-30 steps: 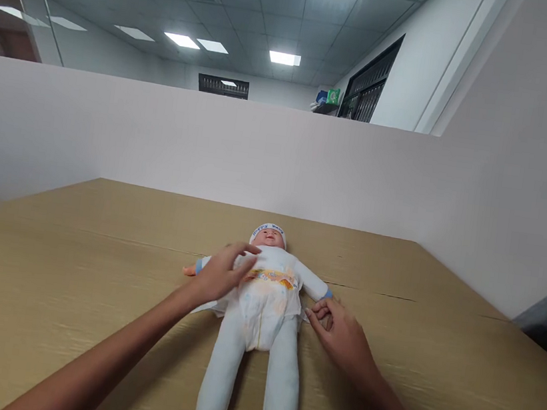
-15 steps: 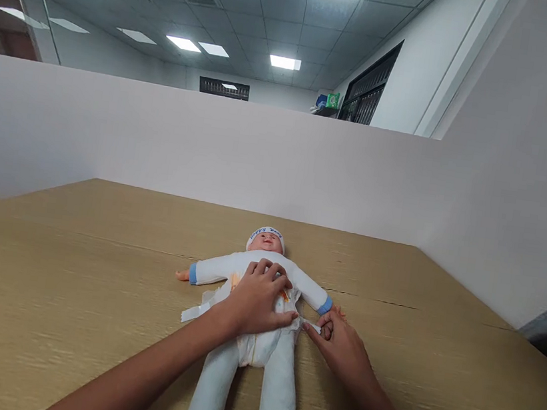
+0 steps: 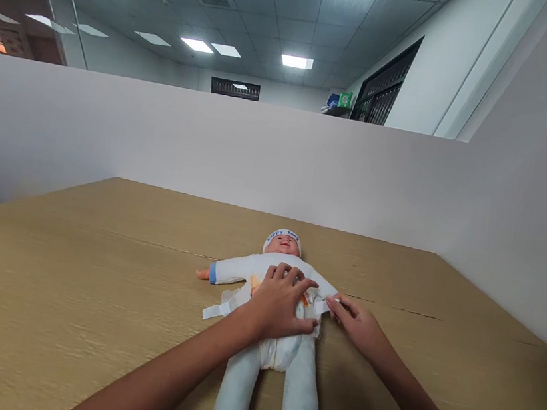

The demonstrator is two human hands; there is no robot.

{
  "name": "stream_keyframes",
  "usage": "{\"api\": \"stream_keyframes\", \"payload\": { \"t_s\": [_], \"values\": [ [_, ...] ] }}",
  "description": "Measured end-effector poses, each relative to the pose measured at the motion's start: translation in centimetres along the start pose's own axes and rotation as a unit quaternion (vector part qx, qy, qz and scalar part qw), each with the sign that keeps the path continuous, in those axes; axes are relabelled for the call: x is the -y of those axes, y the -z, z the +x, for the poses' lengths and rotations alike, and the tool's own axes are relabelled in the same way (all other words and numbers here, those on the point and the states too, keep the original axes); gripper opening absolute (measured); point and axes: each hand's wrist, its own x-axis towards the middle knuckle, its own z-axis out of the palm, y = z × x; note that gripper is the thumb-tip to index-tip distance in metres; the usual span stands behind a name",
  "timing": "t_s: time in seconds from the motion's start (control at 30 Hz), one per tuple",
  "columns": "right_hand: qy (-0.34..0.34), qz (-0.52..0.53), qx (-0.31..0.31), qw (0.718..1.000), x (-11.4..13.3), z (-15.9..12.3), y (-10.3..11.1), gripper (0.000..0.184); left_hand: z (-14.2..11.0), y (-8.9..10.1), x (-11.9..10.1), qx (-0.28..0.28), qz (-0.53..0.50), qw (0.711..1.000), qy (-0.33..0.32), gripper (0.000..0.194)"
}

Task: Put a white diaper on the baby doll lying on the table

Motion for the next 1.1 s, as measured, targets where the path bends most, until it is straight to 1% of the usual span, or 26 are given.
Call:
{"api": "stream_keyframes", "payload": {
  "t_s": [0.1, 0.2, 0.3, 0.37, 0.43, 0.53, 0.6, 0.67, 0.7, 0.73, 0.77, 0.83, 0.87, 0.93, 1.0, 1.03, 1.1],
  "values": [
    [0.024, 0.001, 0.016, 1.0, 1.6, 2.0, -2.3, 0.044, 0.1, -0.1, 0.1, -0.001, -0.017, 1.0, 0.002, 0.084],
    [0.039, -0.009, 0.0, 0.999, 2.3, 2.5, -4.0, 0.04, 0.1, -0.3, 0.3, -0.005, -0.037, 0.999, 0.012, 0.091],
    [0.073, -0.013, -0.036, 0.997, 2.1, 1.1, -4.5, 0.036, 0.0, -0.4, 0.4, -0.004, -0.059, 0.998, 0.015, 0.093],
    [0.115, -0.013, -0.064, 0.991, 1.7, -0.4, -4.5, 0.034, -0.1, -0.5, 0.5, 0.0, -0.073, 0.997, 0.019, 0.097],
    [0.169, -0.023, -0.076, 0.982, 1.2, -1.9, -4.6, 0.036, -0.1, -0.5, 0.6, 0.002, -0.085, 0.996, 0.023, 0.099],
    [0.229, -0.065, -0.044, 0.97, 0.7, -3.4, -4.9, 0.048, 0.0, -0.4, 0.8, -0.004, -0.11, 0.994, 0.028, 0.096],
    [0.255, -0.096, -0.016, 0.962, 0.7, -3.8, -4.9, 0.056, 0.1, 0.1, 0.9, -0.003, -0.136, 0.99, 0.03, 0.099],
    [0.271, -0.122, 0.003, 0.955, 0.7, -3.9, -4.8, 0.061, 0.0, 0.7, 1.3, 0.006, -0.183, 0.983, 0.028, 0.105],
    [0.275, -0.133, 0.009, 0.952, 0.8, -3.8, -4.7, 0.062, -0.1, 0.9, 1.7, 0.01, -0.221, 0.975, 0.025, 0.107],
    [0.276, -0.142, 0.017, 0.95, 0.9, -3.8, -4.5, 0.063, -0.4, 1.2, 2.1, 0.01, -0.27, 0.963, 0.019, 0.105],
    [0.277, -0.15, 0.025, 0.949, 1.1, -3.7, -4.3, 0.064, -0.8, 1.3, 2.6, 0.004, -0.319, 0.948, 0.015, 0.099],
    [0.281, -0.16, 0.036, 0.946, 1.3, -3.6, -4.0, 0.064, -2.2, 1.3, 3.9, -0.036, -0.382, 0.923, 0.018, 0.074],
    [0.284, -0.163, 0.039, 0.944, 1.3, -3.6, -3.9, 0.064, -3.2, 1.2, 4.7, -0.066, -0.384, 0.921, 0.027, 0.059],
    [0.289, -0.167, 0.037, 0.942, 1.3, -3.7, -3.8, 0.063, -5.7, 0.8, 6.5, -0.123, -0.343, 0.93, 0.056, 0.037],
    [0.295, -0.164, 0.025, 0.941, 1.2, -3.9, -3.7, 0.062, -8.4, 0.5, 8.4, -0.153, -0.283, 0.942, 0.091, 0.029],
    [0.297, -0.16, 0.014, 0.941, 1.3, -4.1, -3.8, 0.062, -9.7, 0.5, 9.2, -0.152, -0.254, 0.949, 0.106, 0.029],
    [0.298, -0.148, -0.02, 0.943, 1.9, -4.3, -3.9, 0.059, -11.6, 0.5, 10.5, -0.132, -0.192, 0.963, 0.136, 0.031]
  ]
}}
